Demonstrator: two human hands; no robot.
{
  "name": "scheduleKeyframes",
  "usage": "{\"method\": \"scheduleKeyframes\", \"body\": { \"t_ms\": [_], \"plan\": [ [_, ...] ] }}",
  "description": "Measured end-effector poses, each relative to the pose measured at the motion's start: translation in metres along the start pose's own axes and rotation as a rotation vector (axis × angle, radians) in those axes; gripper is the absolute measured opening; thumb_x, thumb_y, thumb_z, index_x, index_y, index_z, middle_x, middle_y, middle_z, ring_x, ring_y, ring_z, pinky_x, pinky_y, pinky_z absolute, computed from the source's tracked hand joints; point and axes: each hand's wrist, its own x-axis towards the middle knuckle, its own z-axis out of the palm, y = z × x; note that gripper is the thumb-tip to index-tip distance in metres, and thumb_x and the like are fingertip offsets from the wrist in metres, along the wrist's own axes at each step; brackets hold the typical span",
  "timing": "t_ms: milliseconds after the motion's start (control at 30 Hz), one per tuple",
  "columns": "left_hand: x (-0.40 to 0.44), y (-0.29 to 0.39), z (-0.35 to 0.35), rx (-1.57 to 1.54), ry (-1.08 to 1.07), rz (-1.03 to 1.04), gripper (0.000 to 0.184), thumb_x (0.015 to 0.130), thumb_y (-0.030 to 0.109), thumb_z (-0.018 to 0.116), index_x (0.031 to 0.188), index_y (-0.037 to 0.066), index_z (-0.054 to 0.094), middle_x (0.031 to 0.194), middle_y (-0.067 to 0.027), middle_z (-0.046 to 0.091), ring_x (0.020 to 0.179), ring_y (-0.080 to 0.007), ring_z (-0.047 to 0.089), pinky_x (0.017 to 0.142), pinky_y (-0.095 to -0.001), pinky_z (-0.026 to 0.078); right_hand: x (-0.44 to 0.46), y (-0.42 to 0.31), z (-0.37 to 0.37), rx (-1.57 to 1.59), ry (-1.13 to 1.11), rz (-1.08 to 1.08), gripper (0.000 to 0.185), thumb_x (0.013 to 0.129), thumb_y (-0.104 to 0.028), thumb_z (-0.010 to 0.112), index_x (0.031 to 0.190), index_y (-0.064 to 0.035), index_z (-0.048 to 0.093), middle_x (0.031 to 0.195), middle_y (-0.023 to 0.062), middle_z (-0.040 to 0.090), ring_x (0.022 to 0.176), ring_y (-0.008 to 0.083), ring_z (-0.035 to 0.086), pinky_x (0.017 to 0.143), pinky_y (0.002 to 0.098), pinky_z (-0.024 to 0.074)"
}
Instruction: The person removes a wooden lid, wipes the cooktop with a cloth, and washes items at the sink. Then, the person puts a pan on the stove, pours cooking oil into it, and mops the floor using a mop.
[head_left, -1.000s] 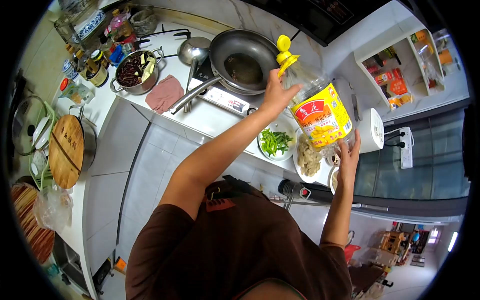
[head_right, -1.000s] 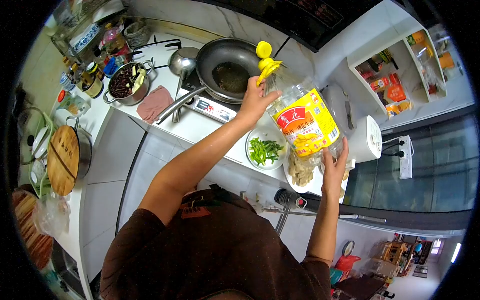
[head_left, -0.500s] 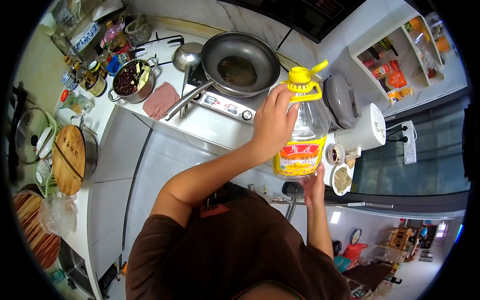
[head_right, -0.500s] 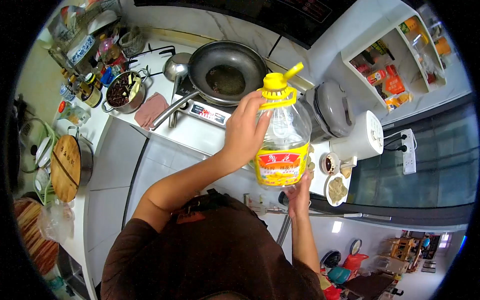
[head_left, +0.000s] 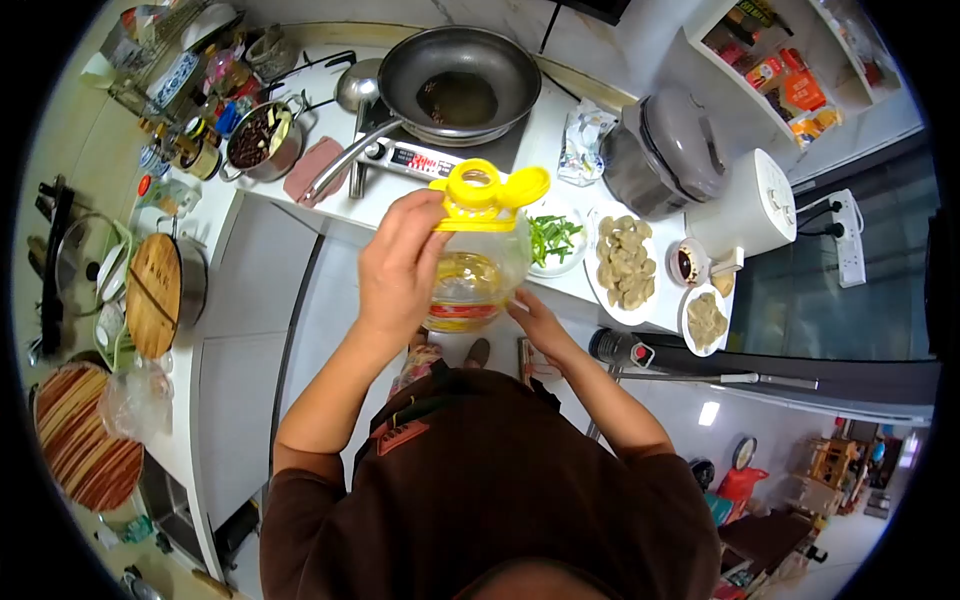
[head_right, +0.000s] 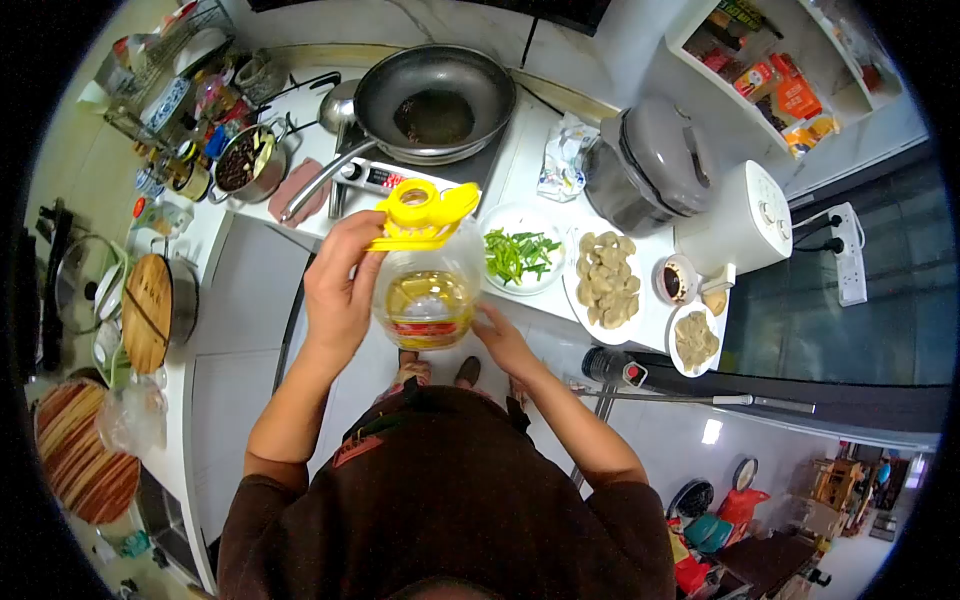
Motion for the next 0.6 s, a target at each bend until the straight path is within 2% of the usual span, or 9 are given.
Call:
{"method": "scheduleKeyframes", "body": {
  "t_ms": [100, 133, 200, 300, 333, 433, 467, 567, 600],
  "plan": [
    [-0.028, -0.005, -0.014, 0.047, -0.019, -0.05, 0.016, 0.083, -0.001, 0.061, 0.099, 0.002, 0.058, 0.109, -0.0146, 0.06, 0.091, -0.0299, 0.062, 0.077, -0.0331, 0.05, 0.005, -0.034, 0.015, -0.003, 0.271, -0.364, 0.048, 0.092, -0.015, 0.053, 0.138, -0.0054, 0.039, 0.142, 0.0169, 0.038, 0.124, 0.0247, 0.044, 0.101, 0.0335, 0.0374],
    [-0.039, -0.008, -0.02, 0.044, -0.051, -0.103, 0.012, 0.089, -0.002, 0.055, 0.101, -0.001, 0.057, 0.113, -0.0137, 0.059, 0.097, -0.0221, 0.059, 0.081, -0.0304, 0.048, -0.001, -0.054, 0.02, -0.012, 0.284, -0.485, 0.048, 0.092, -0.014, 0.051, 0.138, -0.0035, 0.039, 0.14, 0.017, 0.04, 0.125, 0.0251, 0.044, 0.102, 0.0343, 0.0359],
    [-0.055, -0.012, -0.029, 0.013, -0.035, -0.137, 0.011, 0.09, 0.0, 0.055, 0.101, -0.001, 0.057, 0.114, -0.0134, 0.059, 0.099, -0.0211, 0.058, 0.082, -0.03, 0.048, -0.017, -0.1, 0.025, -0.031, 0.317, -0.735, 0.048, 0.093, -0.013, 0.049, 0.137, 0.0003, 0.038, 0.138, 0.0172, 0.044, 0.127, 0.0259, 0.043, 0.105, 0.0361, 0.0329],
    [-0.077, -0.013, -0.04, -0.044, -0.018, -0.169, 0.011, 0.091, 0.001, 0.054, 0.101, -0.001, 0.057, 0.115, -0.0136, 0.058, 0.101, -0.0215, 0.058, 0.084, -0.0301, 0.048, -0.03, -0.136, 0.035, -0.208, 0.267, -1.042, 0.048, 0.089, -0.009, 0.054, 0.135, 0.0004, 0.041, 0.135, 0.0193, 0.045, 0.123, 0.0301, 0.046, 0.101, 0.0371, 0.0368],
    [-0.083, -0.011, -0.042, -0.072, 0.001, -0.17, 0.012, 0.089, 0.001, 0.056, 0.101, -0.001, 0.057, 0.113, -0.0141, 0.059, 0.099, -0.0232, 0.059, 0.083, -0.0307, 0.048, -0.035, -0.142, 0.04, -0.281, 0.262, -1.076, 0.049, 0.088, -0.01, 0.055, 0.134, -0.0001, 0.042, 0.135, 0.02, 0.045, 0.123, 0.0341, 0.046, 0.102, 0.039, 0.037],
    [-0.104, -0.013, -0.049, -0.142, 0.001, -0.149, 0.012, 0.089, 0.0, 0.056, 0.101, -0.001, 0.057, 0.113, -0.015, 0.059, 0.099, -0.0236, 0.059, 0.084, -0.0308, 0.048, -0.049, -0.148, 0.058, -0.322, 0.291, -1.081, 0.049, 0.088, -0.012, 0.056, 0.134, -0.0009, 0.043, 0.134, 0.0199, 0.045, 0.122, 0.0354, 0.046, 0.101, 0.0408, 0.0371],
    [-0.114, -0.014, -0.052, -0.171, -0.018, -0.148, 0.012, 0.089, 0.0, 0.055, 0.101, -0.001, 0.057, 0.114, -0.0152, 0.059, 0.099, -0.0229, 0.059, 0.086, -0.0306, 0.048, -0.053, -0.146, 0.065, -0.299, 0.302, -1.074, 0.049, 0.088, -0.017, 0.056, 0.134, -0.0044, 0.044, 0.131, 0.0196, 0.048, 0.119, 0.035, 0.048, 0.099, 0.0397, 0.0389],
    [-0.141, -0.012, -0.059, -0.338, -0.026, -0.197, 0.012, 0.091, 0.0, 0.053, 0.103, -0.001, 0.056, 0.118, -0.0159, 0.056, 0.101, -0.0217, 0.058, 0.089, -0.0306, 0.046, -0.07, -0.132, 0.081, -0.409, 0.212, -0.966, 0.052, 0.089, -0.029, 0.057, 0.135, -0.0096, 0.044, 0.134, 0.0191, 0.045, 0.123, 0.0364, 0.044, 0.105, 0.0419, 0.0326],
    [-0.149, -0.011, -0.062, -0.391, -0.037, -0.196, 0.013, 0.092, 0.0, 0.052, 0.104, -0.001, 0.055, 0.12, -0.0155, 0.054, 0.103, -0.02, 0.056, 0.091, -0.0304, 0.045, -0.077, -0.129, 0.088, -0.485, 0.266, -0.994, 0.055, 0.086, -0.035, 0.059, 0.133, -0.0107, 0.045, 0.134, 0.0186, 0.045, 0.123, 0.0368, 0.044, 0.105, 0.0453, 0.0317]
  ]
}}
